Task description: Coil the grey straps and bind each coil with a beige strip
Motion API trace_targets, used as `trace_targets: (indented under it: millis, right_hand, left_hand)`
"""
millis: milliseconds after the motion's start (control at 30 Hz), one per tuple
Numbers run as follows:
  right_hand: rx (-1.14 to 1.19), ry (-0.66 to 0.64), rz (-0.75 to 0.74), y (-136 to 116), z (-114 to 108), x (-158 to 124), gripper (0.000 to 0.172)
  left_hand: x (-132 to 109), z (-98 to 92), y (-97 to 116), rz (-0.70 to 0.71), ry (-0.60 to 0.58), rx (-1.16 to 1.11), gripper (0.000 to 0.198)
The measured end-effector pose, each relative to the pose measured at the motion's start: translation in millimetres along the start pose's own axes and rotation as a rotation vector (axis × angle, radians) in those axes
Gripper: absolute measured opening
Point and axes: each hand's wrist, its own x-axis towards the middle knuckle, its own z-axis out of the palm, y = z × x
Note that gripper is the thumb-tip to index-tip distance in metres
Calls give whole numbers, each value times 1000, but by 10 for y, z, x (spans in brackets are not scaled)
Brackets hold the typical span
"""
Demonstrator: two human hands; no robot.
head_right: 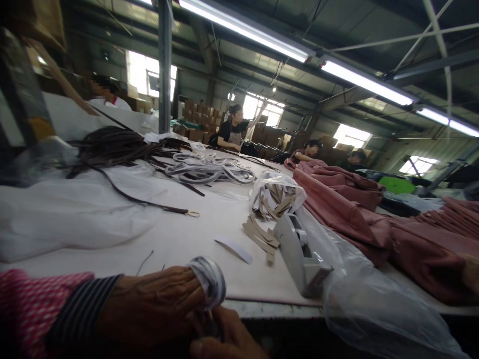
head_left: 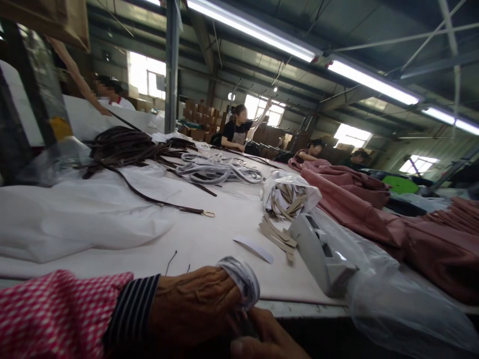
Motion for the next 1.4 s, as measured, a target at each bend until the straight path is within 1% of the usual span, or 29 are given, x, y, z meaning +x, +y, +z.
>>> trace_targets:
  millis: [100, 133, 167, 200, 267, 367, 433, 500, 600, 667, 733, 800, 900, 967, 1133, 1300, 1400]
  right_hand:
    - [-141, -27, -36, -191, -31, -58, 54]
    - [-204, -22, -35, -269, -45, -84, 54]
    - [-295, -3, -47, -348, -61, -111, 51]
    - [-420, 19, -78, -426, -77, -135, 47]
    - [-752, 58, -186, -561, -109, -163, 35]
    - [-1260, 88, -380, -666, -151, -131, 15]
    - [-1510, 132, -486, -652, -181, -73, 16]
    - [-1663, 211, -588, -579, -225, -10, 19]
    - [-1715, 331, -696, -425, -328, 72, 23]
    - [-1733, 357, -782, -344, -415, 127, 25]
    - [-1774, 310, -859, -301, -495, 190, 32]
    - [-1808, 201, -889, -292, -544, 256, 44]
    - [-1745, 43, -846, -288, -552, 336, 51]
    - [-1683, 3, -797, -270, -538, 366, 52]
    - [-1623, 5, -770, -193, -546, 388, 52]
    - [-1578, -16, -752, -165, -578, 401, 51]
    - [-1542, -30, -720, -195, -577, 414, 50]
  left_hand:
    - [20, -15, -34, -61, -23, 39, 13]
    - [32, -21, -52, -74, -23, 60, 10]
    - [44, -27, -72, -83, -26, 78, 13]
    - [53, -34, -94, -89, -25, 89, 18]
    - [66, -48, -133, -109, -19, 95, 28]
    - [81, -82, -169, -142, -16, 66, 31]
    - [100, -117, -187, -142, -10, 33, 31]
    - [128, -158, -212, -144, -5, 3, 33]
    - [175, -199, -279, -159, -14, -23, 37]
    - [195, -183, -351, -156, -7, -31, 40]
    - [202, -120, -440, -131, -1, -27, 44]
    - [199, -26, -532, -79, 3, -16, 50]
    - [197, 105, -634, -20, 2, -20, 57]
    - [201, 146, -665, -20, -11, -29, 55]
    - [209, 127, -689, -59, -71, -22, 44]
    - [207, 116, -704, -71, -77, 0, 43]
    - [220, 120, -693, -90, -121, 44, 41]
